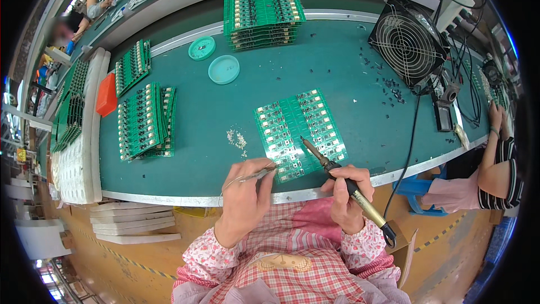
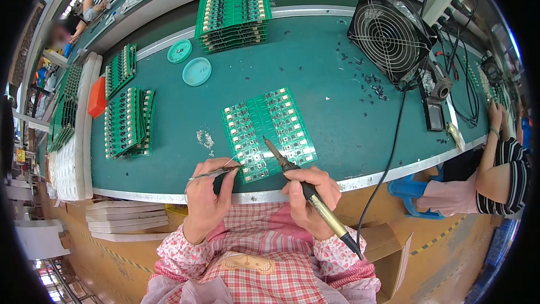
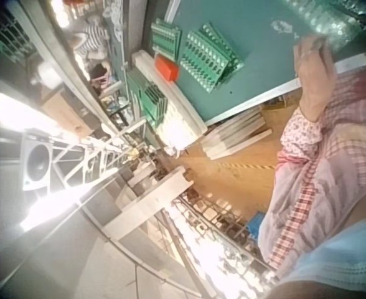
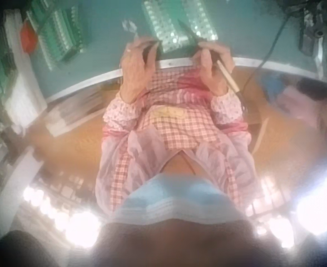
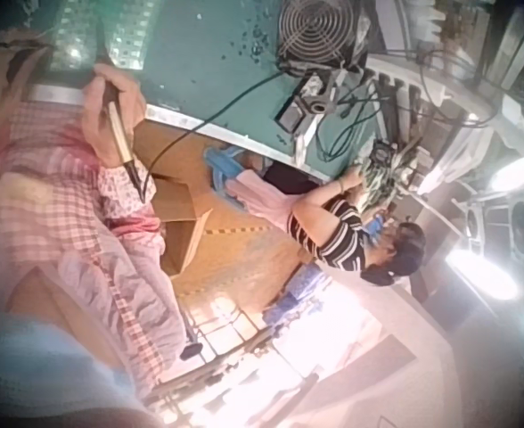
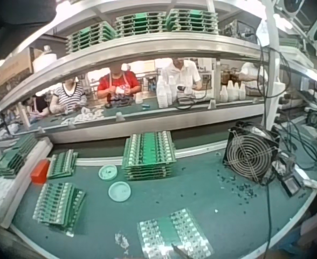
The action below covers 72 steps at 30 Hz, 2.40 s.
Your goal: The person solders components onto a circuit board panel using a soldering iron and tweezers, sets the panel aside to stack it, and continues soldering components onto another circuit board panel.
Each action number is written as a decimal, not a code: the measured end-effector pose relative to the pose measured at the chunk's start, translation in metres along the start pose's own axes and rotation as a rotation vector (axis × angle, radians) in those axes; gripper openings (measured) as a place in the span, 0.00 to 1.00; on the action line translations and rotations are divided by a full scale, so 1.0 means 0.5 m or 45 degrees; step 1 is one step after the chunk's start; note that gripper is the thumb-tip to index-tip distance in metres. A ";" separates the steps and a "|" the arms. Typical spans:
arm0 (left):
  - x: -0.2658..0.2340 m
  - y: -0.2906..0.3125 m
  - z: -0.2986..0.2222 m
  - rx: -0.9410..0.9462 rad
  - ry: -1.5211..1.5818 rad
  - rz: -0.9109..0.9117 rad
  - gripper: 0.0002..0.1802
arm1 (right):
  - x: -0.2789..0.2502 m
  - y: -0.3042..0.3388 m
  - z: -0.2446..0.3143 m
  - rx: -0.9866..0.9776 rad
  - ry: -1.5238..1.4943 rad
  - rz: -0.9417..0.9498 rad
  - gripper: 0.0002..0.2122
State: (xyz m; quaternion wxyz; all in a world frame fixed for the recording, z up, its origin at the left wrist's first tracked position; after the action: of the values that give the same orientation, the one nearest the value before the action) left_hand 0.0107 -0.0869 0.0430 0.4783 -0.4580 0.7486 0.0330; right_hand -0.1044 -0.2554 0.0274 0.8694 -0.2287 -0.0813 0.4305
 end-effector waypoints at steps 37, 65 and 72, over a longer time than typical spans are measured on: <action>-0.002 -0.003 -0.003 -0.043 -0.020 -0.007 0.05 | 0.003 -0.008 0.058 -0.027 -0.258 0.110 0.07; -0.005 -0.009 -0.004 0.012 -0.015 0.004 0.06 | 0.030 0.004 0.011 0.183 -0.083 0.273 0.04; -0.007 -0.013 -0.007 0.007 -0.014 0.009 0.05 | 0.031 0.009 0.009 0.168 -0.067 0.209 0.04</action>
State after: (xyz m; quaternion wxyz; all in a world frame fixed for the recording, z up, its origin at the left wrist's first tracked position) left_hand 0.0130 -0.0901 0.0500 0.4835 -0.4538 0.7477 0.0350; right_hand -0.0996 -0.2396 0.0287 0.8418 -0.1655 -0.0567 0.5107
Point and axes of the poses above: each hand's wrist, its own y-axis away from the middle knuckle, its own x-axis out of the palm, z = x × y, the point moved 7 cm from there along -y, towards the middle knuckle, and after that the axes turned 8 degrees about -y, right-handed, at the moved point
